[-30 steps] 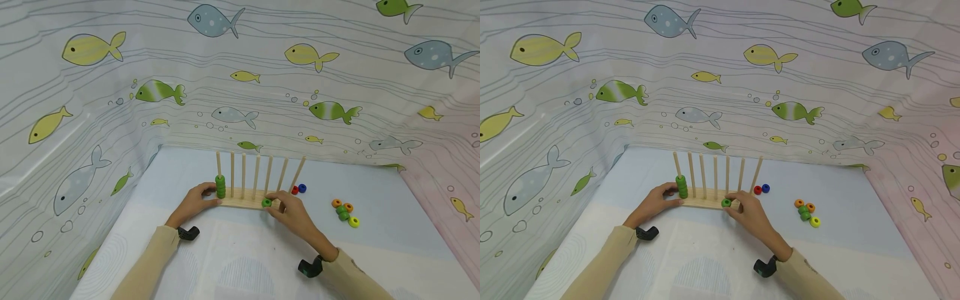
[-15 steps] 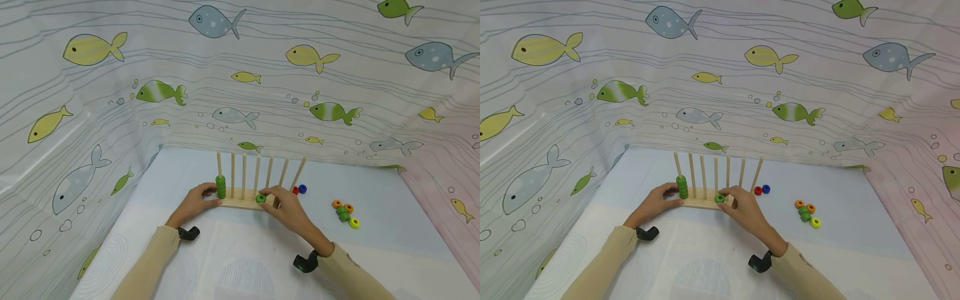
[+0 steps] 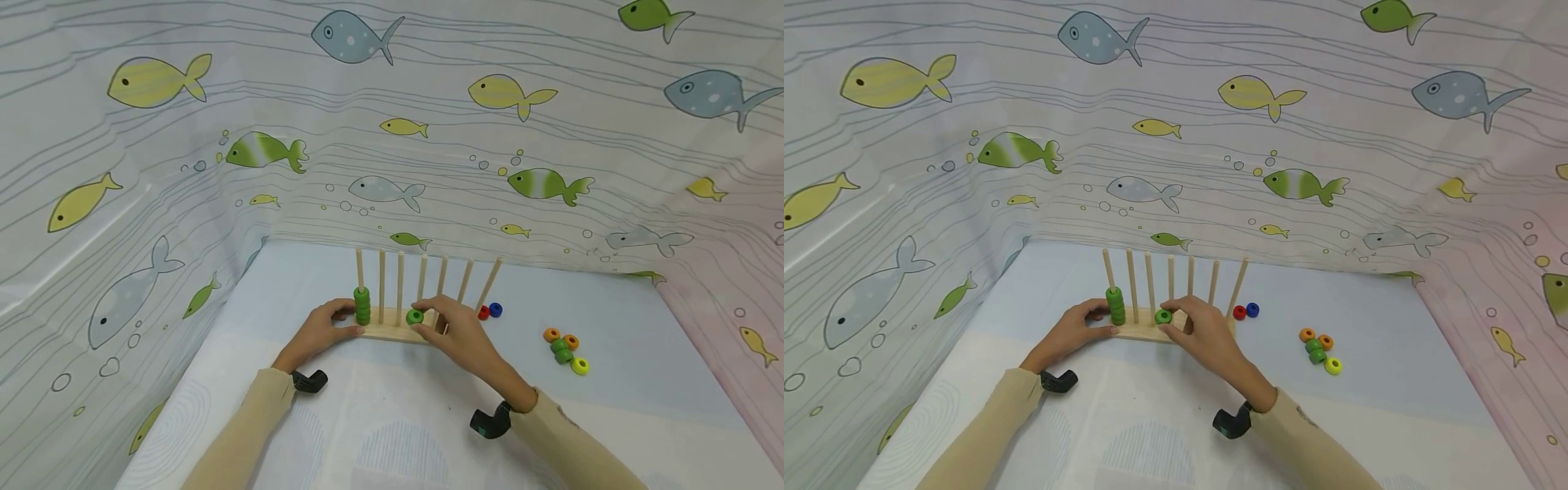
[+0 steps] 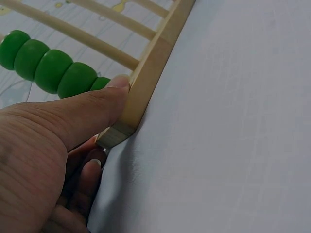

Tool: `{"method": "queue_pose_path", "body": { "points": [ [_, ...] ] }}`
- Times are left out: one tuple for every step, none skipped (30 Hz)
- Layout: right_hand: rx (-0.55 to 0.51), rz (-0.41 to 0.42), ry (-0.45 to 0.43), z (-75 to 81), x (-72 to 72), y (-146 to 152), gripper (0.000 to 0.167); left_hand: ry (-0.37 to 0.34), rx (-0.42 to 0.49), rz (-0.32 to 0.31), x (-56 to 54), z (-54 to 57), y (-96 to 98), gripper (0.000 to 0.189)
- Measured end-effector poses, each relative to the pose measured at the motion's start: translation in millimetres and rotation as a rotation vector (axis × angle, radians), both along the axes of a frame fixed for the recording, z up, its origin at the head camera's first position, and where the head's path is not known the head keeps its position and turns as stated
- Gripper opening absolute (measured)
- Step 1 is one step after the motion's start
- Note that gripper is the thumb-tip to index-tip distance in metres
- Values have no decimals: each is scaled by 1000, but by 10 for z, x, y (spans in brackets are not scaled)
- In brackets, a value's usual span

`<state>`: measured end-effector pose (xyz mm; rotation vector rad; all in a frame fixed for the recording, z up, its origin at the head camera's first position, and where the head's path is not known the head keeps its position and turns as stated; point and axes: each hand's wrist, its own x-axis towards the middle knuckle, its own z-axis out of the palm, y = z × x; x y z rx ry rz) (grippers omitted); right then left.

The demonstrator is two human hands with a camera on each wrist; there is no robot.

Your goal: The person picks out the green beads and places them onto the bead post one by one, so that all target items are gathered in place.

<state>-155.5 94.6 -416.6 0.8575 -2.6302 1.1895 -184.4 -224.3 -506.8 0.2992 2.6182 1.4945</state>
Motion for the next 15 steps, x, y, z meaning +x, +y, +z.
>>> {"method": "queue_pose_path", "body": {
  "points": [
    [-2,4,5,10,-4,-10,34,-1,2,-1,3,-2,-3,64],
    [-4,7,11,23,-6,-19,34,-1,2,-3,6,-1,-5,64],
    [-6,11,17,35,-10,-30,34,-1,7,-6,7,-1,-5,64],
    [-9,14,24,50,-10,-40,34,4,6,-10,6,-2,-7,64],
    [-11,15,31,61,-12,-51,34,8,6,-11,4,-2,-7,64],
    [-16,20,39,74,-14,-60,34,11,8,-13,1,1,-6,63],
    [-18,23,46,84,-18,-70,34,13,8,-11,-4,2,-6,63],
    [-20,25,52,93,-21,-80,34,15,8,-11,-8,3,-3,63],
    [-21,27,57,101,-25,-89,35,15,8,-9,-12,4,-1,63],
    [-23,29,60,109,-27,-97,35,15,7,-8,-13,5,1,63],
    [-25,32,62,113,-32,-106,35,11,7,-6,-13,7,2,63],
    [-30,37,65,121,-34,-113,35,9,7,-5,-12,9,3,63],
    [-32,40,69,126,-38,-121,35,9,5,-5,-8,8,3,63],
    [-34,44,73,135,-39,-129,35,7,4,-5,-4,10,3,63],
    [-39,48,77,143,-39,-137,35,6,3,-5,0,12,4,63]
  ]
}}
